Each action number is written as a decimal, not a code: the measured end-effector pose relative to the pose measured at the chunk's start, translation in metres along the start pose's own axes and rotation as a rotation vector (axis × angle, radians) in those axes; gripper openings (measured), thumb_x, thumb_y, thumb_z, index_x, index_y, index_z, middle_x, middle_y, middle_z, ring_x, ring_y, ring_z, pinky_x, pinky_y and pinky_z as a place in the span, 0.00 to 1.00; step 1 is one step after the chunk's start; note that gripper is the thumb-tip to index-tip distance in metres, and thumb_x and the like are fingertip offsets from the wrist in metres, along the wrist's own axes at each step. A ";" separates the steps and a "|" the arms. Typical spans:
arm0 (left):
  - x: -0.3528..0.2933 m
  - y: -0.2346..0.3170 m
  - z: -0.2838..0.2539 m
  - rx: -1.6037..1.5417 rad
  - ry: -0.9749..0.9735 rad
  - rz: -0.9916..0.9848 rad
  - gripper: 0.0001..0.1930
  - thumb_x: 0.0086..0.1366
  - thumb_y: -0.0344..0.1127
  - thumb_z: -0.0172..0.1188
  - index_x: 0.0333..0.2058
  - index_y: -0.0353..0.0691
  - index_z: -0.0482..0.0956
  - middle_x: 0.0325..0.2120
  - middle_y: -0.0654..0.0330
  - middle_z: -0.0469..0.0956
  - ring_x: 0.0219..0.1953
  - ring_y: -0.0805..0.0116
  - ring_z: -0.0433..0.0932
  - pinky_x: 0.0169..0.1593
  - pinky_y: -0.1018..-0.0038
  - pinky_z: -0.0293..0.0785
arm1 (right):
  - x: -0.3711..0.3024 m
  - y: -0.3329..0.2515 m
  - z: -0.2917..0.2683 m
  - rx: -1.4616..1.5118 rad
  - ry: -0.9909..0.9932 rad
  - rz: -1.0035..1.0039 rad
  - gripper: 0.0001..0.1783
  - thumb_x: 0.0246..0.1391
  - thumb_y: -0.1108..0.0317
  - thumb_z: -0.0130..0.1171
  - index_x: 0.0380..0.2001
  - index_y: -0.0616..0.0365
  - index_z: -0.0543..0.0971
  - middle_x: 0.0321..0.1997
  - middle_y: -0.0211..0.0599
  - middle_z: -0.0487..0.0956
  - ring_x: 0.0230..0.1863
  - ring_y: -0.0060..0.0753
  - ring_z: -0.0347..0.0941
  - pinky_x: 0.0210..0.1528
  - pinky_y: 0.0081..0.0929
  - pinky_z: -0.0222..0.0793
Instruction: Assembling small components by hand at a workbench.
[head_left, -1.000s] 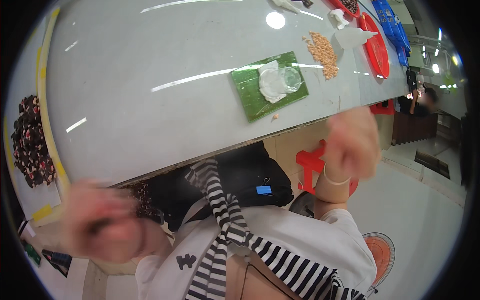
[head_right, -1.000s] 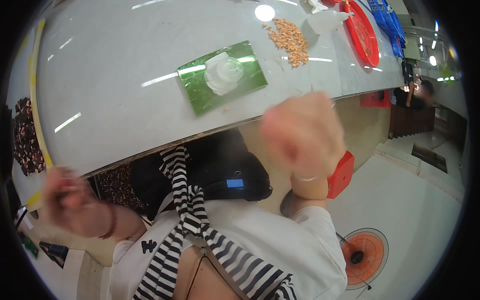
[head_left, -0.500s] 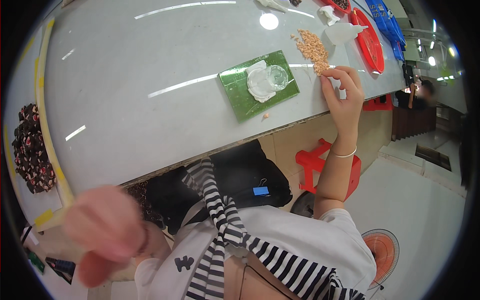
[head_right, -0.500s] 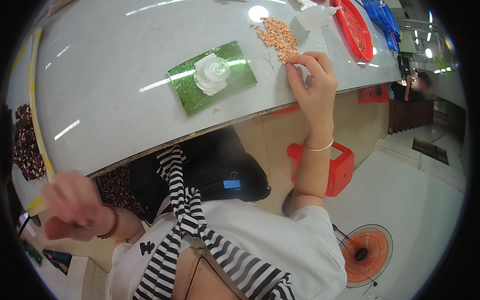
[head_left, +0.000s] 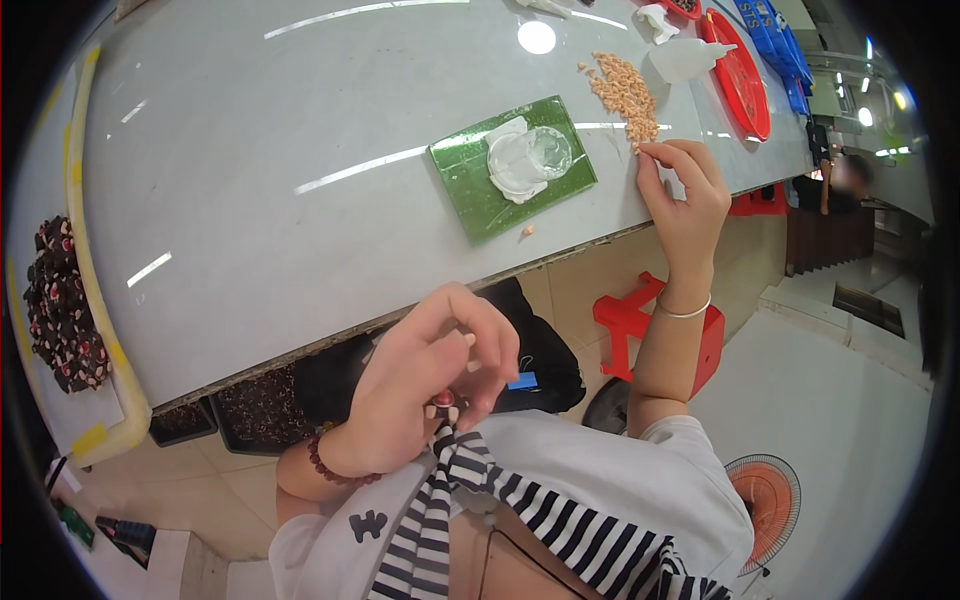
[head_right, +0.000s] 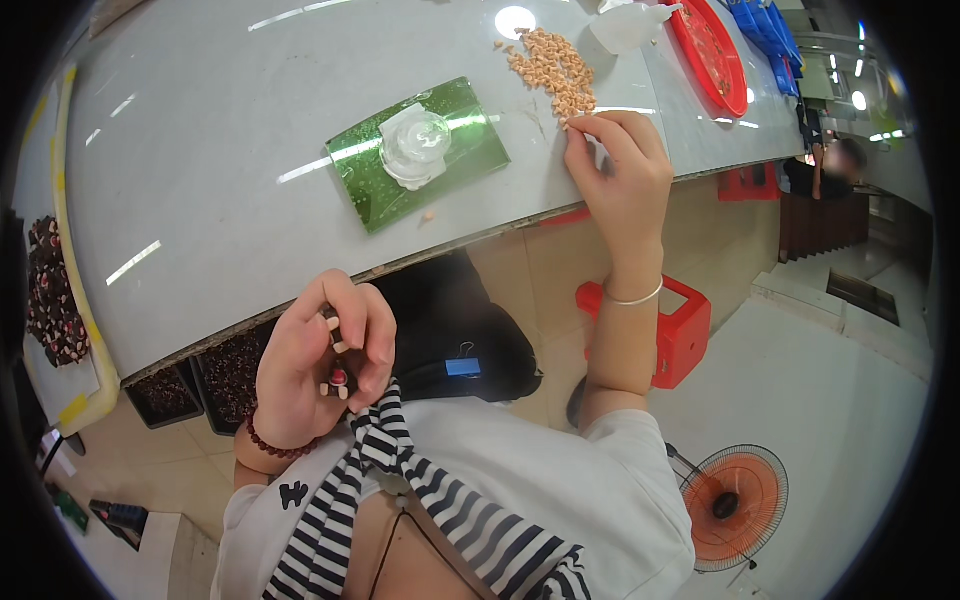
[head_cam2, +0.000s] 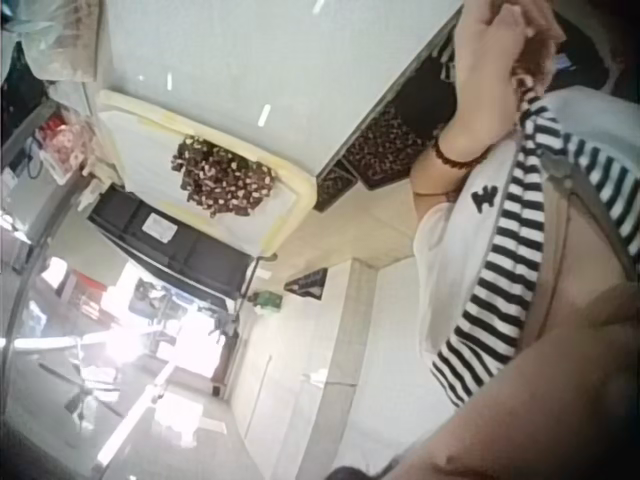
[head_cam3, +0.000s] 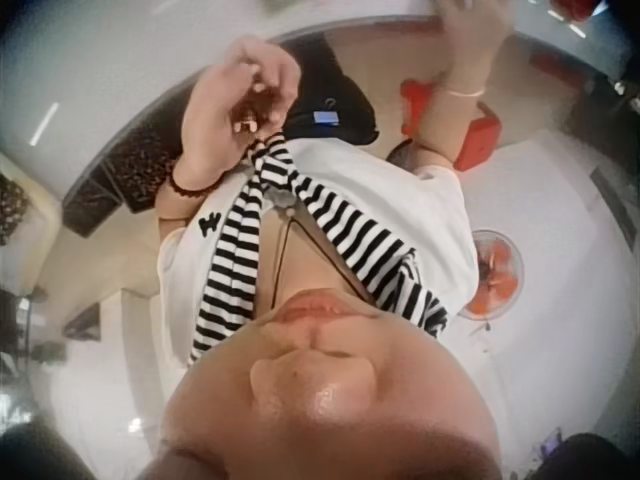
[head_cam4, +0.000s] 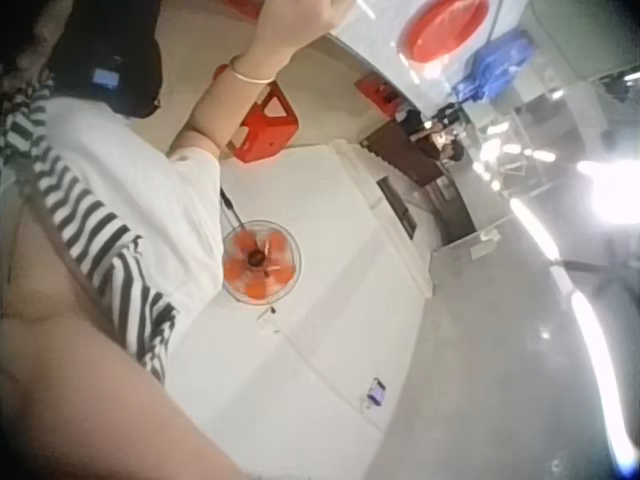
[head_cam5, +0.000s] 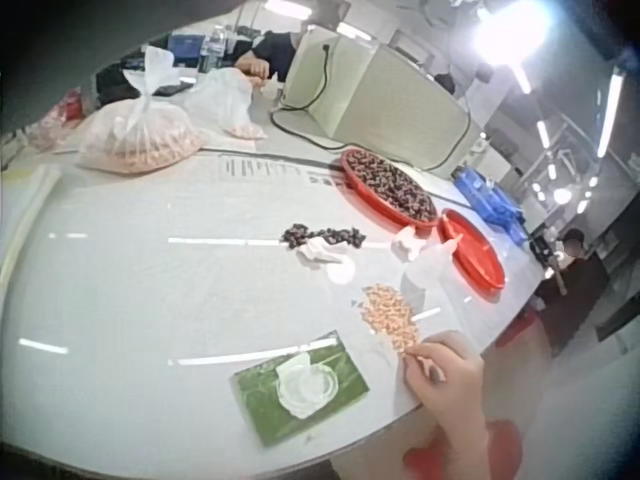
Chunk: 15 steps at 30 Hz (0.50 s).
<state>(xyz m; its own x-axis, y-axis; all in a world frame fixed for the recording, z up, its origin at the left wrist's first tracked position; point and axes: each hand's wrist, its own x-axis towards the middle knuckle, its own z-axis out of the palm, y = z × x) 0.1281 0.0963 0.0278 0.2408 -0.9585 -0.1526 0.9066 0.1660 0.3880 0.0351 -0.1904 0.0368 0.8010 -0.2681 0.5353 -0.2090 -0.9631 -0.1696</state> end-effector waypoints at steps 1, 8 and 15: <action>0.002 0.001 0.000 -0.001 0.002 -0.002 0.11 0.67 0.40 0.44 0.36 0.37 0.65 0.32 0.58 0.69 0.24 0.77 0.65 0.28 0.83 0.63 | 0.000 -0.001 0.000 0.001 -0.002 0.002 0.06 0.40 0.78 0.63 0.27 0.60 0.80 0.28 0.33 0.77 0.27 0.28 0.73 0.28 0.22 0.68; 0.016 0.002 0.012 0.792 0.141 0.398 0.09 0.59 0.28 0.57 0.38 0.34 0.72 0.29 0.61 0.72 0.26 0.75 0.68 0.29 0.81 0.65 | -0.005 -0.092 -0.030 0.280 0.092 -0.294 0.12 0.32 0.79 0.65 0.27 0.61 0.80 0.28 0.32 0.75 0.25 0.30 0.70 0.25 0.23 0.64; 0.024 0.002 0.008 1.205 0.152 0.699 0.09 0.52 0.22 0.61 0.34 0.35 0.76 0.25 0.58 0.71 0.24 0.67 0.70 0.26 0.76 0.67 | -0.006 -0.113 -0.014 0.588 0.010 -0.329 0.15 0.31 0.77 0.67 0.30 0.60 0.82 0.30 0.31 0.75 0.27 0.29 0.70 0.25 0.22 0.64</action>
<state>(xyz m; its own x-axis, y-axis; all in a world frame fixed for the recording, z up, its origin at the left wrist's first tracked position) 0.1329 0.0719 0.0323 0.6183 -0.7140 0.3286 -0.2476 0.2199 0.9436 0.0461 -0.0801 0.0640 0.7650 0.0345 0.6432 0.3876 -0.8222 -0.4169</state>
